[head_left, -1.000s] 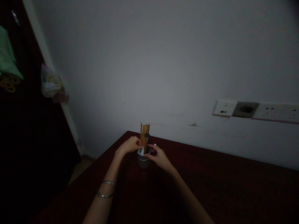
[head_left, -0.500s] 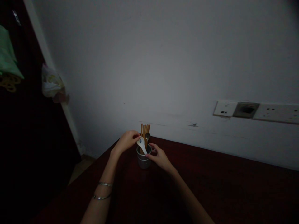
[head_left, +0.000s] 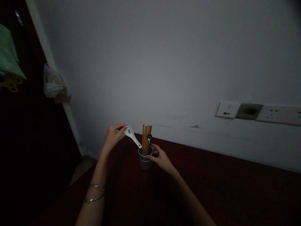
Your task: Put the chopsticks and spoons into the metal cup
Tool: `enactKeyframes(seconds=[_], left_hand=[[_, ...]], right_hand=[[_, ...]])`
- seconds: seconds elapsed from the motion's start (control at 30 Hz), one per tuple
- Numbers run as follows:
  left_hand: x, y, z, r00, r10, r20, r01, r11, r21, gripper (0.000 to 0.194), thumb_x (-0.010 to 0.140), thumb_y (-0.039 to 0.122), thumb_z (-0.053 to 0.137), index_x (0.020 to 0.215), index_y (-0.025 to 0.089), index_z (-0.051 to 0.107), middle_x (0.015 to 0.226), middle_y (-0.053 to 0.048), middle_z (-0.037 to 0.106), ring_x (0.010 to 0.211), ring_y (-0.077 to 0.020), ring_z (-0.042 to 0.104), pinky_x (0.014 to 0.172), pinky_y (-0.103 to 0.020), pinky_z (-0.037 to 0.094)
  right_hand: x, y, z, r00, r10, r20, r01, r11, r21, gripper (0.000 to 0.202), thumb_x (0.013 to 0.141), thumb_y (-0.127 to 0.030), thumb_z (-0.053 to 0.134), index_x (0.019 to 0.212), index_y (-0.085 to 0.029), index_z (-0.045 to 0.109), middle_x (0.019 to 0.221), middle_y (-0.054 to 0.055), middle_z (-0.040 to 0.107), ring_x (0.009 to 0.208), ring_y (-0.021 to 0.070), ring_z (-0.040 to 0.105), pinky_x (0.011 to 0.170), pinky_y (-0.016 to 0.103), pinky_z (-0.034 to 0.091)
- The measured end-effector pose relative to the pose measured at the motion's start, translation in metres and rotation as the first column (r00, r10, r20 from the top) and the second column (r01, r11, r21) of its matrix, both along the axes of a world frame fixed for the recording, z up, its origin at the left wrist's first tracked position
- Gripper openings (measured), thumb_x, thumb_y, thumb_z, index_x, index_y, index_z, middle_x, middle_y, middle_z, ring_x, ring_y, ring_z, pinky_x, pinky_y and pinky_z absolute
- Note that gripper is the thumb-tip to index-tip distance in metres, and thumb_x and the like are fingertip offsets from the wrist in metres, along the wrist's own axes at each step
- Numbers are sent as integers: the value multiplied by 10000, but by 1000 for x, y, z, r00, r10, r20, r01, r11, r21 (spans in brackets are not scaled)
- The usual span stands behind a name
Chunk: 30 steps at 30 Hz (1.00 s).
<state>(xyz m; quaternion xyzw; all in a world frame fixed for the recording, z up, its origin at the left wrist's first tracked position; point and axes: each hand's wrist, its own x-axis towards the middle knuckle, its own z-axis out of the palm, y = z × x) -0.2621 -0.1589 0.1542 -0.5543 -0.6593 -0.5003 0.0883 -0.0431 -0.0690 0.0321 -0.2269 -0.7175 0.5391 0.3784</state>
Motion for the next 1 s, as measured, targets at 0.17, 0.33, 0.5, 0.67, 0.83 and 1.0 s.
enactKeyframes(seconds=[0.17,0.33,0.5,0.67,0.83,1.0], left_hand=[[-54,12,-35,953,200,226,-184,979,-92,352,698,388,522,869,123,677,758,-64,683,650,-169,613,537,-231,467],[-83,32,-84,833,405,376,-281,896,-343,313,687,290,505,866,79,653,705,-83,669,542,-156,606,448,-214,451],[-79,47,-122,803,444,397,-241,852,-464,190,666,219,516,713,85,641,573,-68,636,475,-165,605,438,-220,453],[-71,55,-146,798,444,408,-196,831,-520,151,678,188,507,688,99,628,594,-75,652,472,-160,613,420,-197,444],[-69,62,-160,788,458,411,-188,815,-548,144,665,182,520,684,96,634,617,-83,666,476,-159,621,415,-183,453],[-71,68,-169,779,461,425,-171,809,-563,151,668,191,529,700,90,636,632,-95,668,482,-167,623,404,-190,462]], right_hand=[[1,1,-1,999,-21,33,20,999,41,620,633,-280,698,1197,-202,452,1162,97,556,965,200,576,828,359,473],[1,3,-3,999,-33,38,31,998,59,616,638,-294,693,1199,-192,461,1160,103,561,968,203,573,834,353,465],[1,3,-3,998,-34,43,31,997,67,619,634,-295,698,1197,-189,464,1164,106,561,984,209,566,851,359,455],[1,3,-3,999,-35,39,32,996,78,615,635,-291,696,1196,-196,464,1167,97,559,989,207,564,858,361,451],[0,2,-2,999,-24,30,23,999,45,625,631,-289,697,1198,-188,452,1148,95,568,956,200,575,815,348,475],[1,-2,4,999,-15,38,14,1000,25,624,633,-295,692,1199,-188,450,1143,98,568,957,202,572,794,338,483]])
